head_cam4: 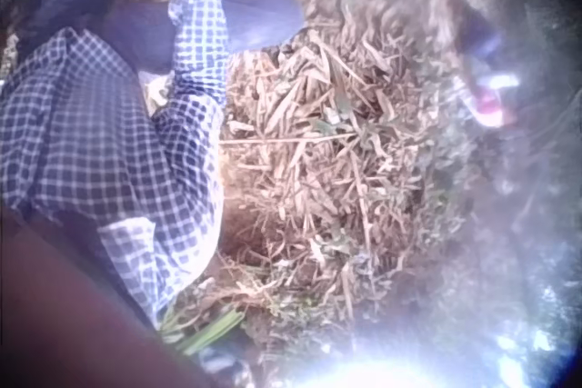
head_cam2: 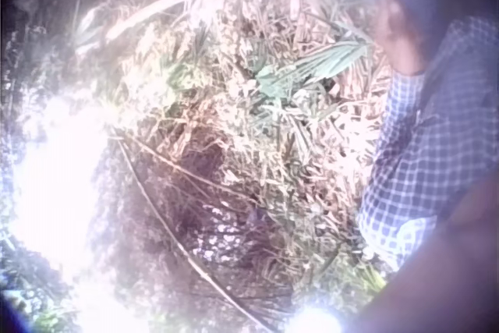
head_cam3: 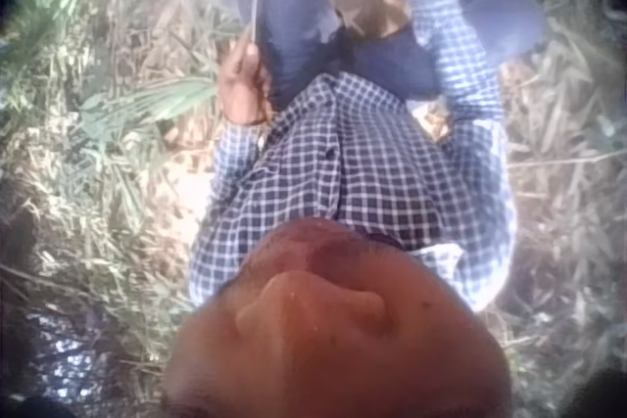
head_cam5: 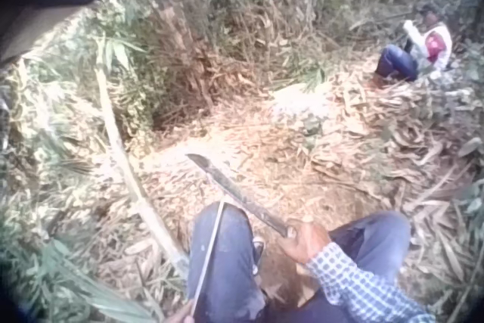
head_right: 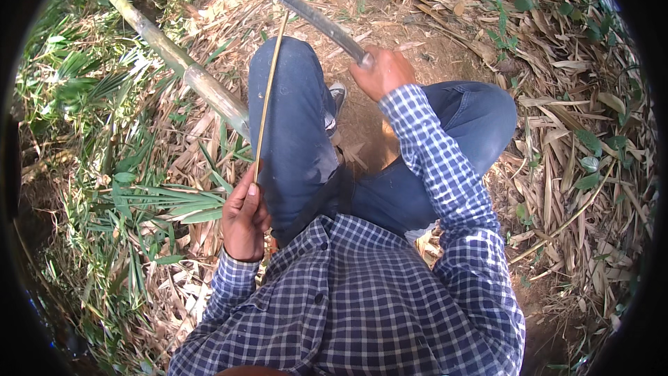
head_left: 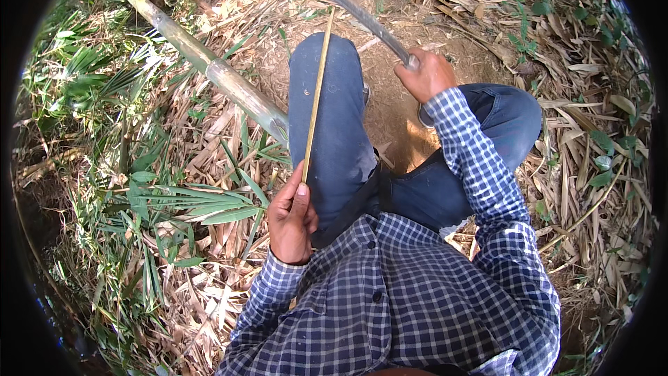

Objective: The person sits on the ground in a bamboo grove and uses a large machete to split a long bamboo stalk into thin strips. They hold the stalk against their leg and repeatedly strike it with the blade to separate the fibers.

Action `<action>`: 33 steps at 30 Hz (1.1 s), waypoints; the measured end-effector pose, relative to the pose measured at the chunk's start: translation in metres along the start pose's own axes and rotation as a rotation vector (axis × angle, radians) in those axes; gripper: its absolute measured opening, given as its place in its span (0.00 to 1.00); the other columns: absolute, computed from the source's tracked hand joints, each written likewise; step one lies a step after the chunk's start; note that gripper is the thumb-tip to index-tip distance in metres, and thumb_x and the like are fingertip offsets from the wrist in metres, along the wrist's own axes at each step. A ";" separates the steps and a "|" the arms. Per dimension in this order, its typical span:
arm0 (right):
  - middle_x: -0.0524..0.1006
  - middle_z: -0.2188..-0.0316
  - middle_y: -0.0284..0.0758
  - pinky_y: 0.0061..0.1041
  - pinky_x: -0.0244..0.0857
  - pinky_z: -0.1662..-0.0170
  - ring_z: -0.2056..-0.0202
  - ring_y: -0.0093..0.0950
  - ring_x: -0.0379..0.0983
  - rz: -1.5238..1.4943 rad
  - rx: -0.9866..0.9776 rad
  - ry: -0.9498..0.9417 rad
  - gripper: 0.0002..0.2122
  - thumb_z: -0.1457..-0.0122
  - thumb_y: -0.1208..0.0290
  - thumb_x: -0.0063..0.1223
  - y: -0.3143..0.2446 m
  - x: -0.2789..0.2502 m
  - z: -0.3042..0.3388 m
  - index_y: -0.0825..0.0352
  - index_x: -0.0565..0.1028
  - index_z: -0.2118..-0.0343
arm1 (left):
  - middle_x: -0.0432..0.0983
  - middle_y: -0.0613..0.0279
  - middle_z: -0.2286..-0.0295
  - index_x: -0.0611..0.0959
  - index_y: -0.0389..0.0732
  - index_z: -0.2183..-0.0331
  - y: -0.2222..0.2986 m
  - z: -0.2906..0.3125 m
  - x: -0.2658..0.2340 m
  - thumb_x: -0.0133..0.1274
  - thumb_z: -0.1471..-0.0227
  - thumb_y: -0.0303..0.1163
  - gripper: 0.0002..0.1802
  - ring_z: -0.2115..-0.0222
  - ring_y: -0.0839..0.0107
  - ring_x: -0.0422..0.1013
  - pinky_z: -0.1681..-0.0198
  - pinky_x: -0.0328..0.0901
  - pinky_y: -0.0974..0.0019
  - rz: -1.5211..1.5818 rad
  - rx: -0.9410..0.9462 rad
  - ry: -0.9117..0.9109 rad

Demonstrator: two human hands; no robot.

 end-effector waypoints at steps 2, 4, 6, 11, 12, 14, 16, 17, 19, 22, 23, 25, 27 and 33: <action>0.76 0.84 0.44 0.37 0.72 0.74 0.81 0.42 0.75 -0.071 -0.103 -0.105 0.14 0.52 0.63 0.58 -0.010 -0.003 0.031 0.65 0.80 0.64 | 0.56 0.76 0.81 0.67 0.38 0.40 0.003 -0.007 0.002 0.44 0.35 0.31 0.24 0.85 0.87 0.50 0.84 0.49 0.79 0.077 -0.006 -0.015; 0.77 0.83 0.43 0.37 0.73 0.73 0.80 0.41 0.76 -0.079 -0.392 -0.140 0.12 0.53 0.65 0.59 -0.020 0.001 0.070 0.66 0.79 0.68 | 0.56 0.76 0.79 0.66 0.39 0.40 0.006 -0.013 0.006 0.43 0.35 0.30 0.24 0.85 0.87 0.50 0.84 0.48 0.79 0.145 -0.027 -0.024; 0.77 0.81 0.43 0.40 0.70 0.73 0.77 0.43 0.77 -0.065 -0.454 -0.243 0.11 0.55 0.64 0.61 -0.041 -0.006 0.099 0.64 0.78 0.71 | 0.57 0.76 0.78 0.66 0.39 0.39 0.008 -0.017 0.010 0.43 0.35 0.30 0.24 0.84 0.87 0.51 0.83 0.48 0.80 0.165 -0.043 -0.028; 0.76 0.82 0.44 0.41 0.69 0.72 0.77 0.44 0.76 -0.042 -0.426 -0.173 0.12 0.55 0.63 0.62 -0.027 0.002 0.094 0.65 0.78 0.70 | 0.58 0.75 0.77 0.66 0.39 0.39 0.011 -0.015 0.014 0.43 0.35 0.30 0.24 0.83 0.87 0.51 0.84 0.49 0.80 0.179 -0.035 -0.024; 0.76 0.82 0.44 0.41 0.69 0.72 0.77 0.44 0.76 -0.042 -0.394 -0.172 0.13 0.55 0.63 0.62 -0.027 0.001 0.090 0.65 0.78 0.70 | 0.58 0.75 0.77 0.66 0.39 0.39 0.011 -0.015 0.014 0.43 0.35 0.30 0.24 0.83 0.87 0.50 0.84 0.48 0.80 0.179 -0.028 -0.042; 0.77 0.82 0.45 0.42 0.70 0.71 0.77 0.44 0.77 -0.043 -0.330 -0.172 0.13 0.55 0.64 0.62 -0.028 -0.003 0.085 0.66 0.78 0.69 | 0.58 0.76 0.77 0.65 0.39 0.39 0.009 -0.015 0.012 0.43 0.35 0.31 0.25 0.84 0.87 0.49 0.84 0.47 0.80 0.179 -0.017 -0.074; 0.77 0.81 0.46 0.41 0.70 0.71 0.77 0.45 0.76 -0.033 -0.388 -0.194 0.14 0.56 0.64 0.62 -0.027 -0.001 0.090 0.65 0.79 0.67 | 0.58 0.75 0.77 0.66 0.40 0.39 0.008 -0.013 0.012 0.43 0.35 0.29 0.24 0.83 0.86 0.50 0.84 0.48 0.80 0.187 -0.026 -0.053; 0.77 0.81 0.46 0.41 0.70 0.71 0.77 0.45 0.76 -0.034 -0.411 -0.216 0.14 0.56 0.64 0.62 -0.026 -0.002 0.095 0.65 0.79 0.67 | 0.58 0.75 0.77 0.67 0.40 0.40 0.008 -0.011 0.012 0.43 0.36 0.29 0.24 0.83 0.86 0.51 0.84 0.49 0.80 0.189 -0.037 -0.044; 0.77 0.81 0.46 0.41 0.70 0.71 0.77 0.46 0.76 -0.046 -0.479 -0.176 0.14 0.56 0.63 0.62 -0.019 0.003 0.094 0.64 0.79 0.66 | 0.58 0.75 0.77 0.67 0.40 0.40 0.008 -0.009 0.011 0.43 0.36 0.29 0.23 0.83 0.86 0.51 0.84 0.49 0.80 0.166 -0.032 -0.030; 0.77 0.81 0.45 0.41 0.70 0.71 0.76 0.45 0.76 -0.032 -0.313 -0.181 0.14 0.56 0.63 0.62 -0.015 0.005 0.074 0.64 0.79 0.66 | 0.58 0.75 0.77 0.68 0.39 0.40 0.004 -0.008 0.008 0.43 0.36 0.29 0.23 0.84 0.86 0.50 0.84 0.49 0.80 0.169 -0.027 -0.037; 0.76 0.81 0.45 0.41 0.67 0.73 0.77 0.46 0.74 -0.055 -0.326 -0.148 0.11 0.57 0.67 0.60 -0.018 0.003 0.072 0.67 0.76 0.72 | 0.58 0.75 0.77 0.68 0.39 0.40 0.006 -0.010 0.008 0.43 0.36 0.29 0.23 0.84 0.86 0.50 0.84 0.49 0.80 0.174 -0.019 -0.044; 0.75 0.82 0.45 0.41 0.67 0.73 0.78 0.47 0.74 -0.081 -0.401 -0.129 0.11 0.57 0.67 0.60 -0.024 0.001 0.076 0.67 0.76 0.72 | 0.58 0.75 0.78 0.68 0.39 0.41 0.007 -0.010 0.006 0.43 0.35 0.29 0.23 0.84 0.86 0.50 0.84 0.49 0.80 0.144 -0.021 -0.028; 0.75 0.83 0.44 0.41 0.67 0.74 0.79 0.46 0.73 -0.089 -0.461 -0.130 0.10 0.57 0.67 0.59 -0.024 -0.001 0.083 0.66 0.76 0.73 | 0.57 0.76 0.79 0.68 0.39 0.41 0.006 -0.006 0.007 0.43 0.35 0.29 0.23 0.84 0.86 0.50 0.84 0.49 0.80 0.131 -0.038 -0.012; 0.75 0.83 0.44 0.39 0.70 0.72 0.78 0.46 0.75 -0.051 -0.316 -0.100 0.11 0.56 0.66 0.60 -0.020 -0.001 0.060 0.67 0.76 0.72 | 0.56 0.76 0.79 0.65 0.38 0.39 0.006 0.001 0.008 0.43 0.35 0.31 0.24 0.84 0.87 0.49 0.84 0.47 0.81 0.157 -0.046 -0.056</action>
Point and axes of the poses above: each hand's wrist, its own z-axis away from the middle knuckle, its own x-axis out of the palm, y = z × x, the point moved 2 cm from there along -z, towards the middle knuckle
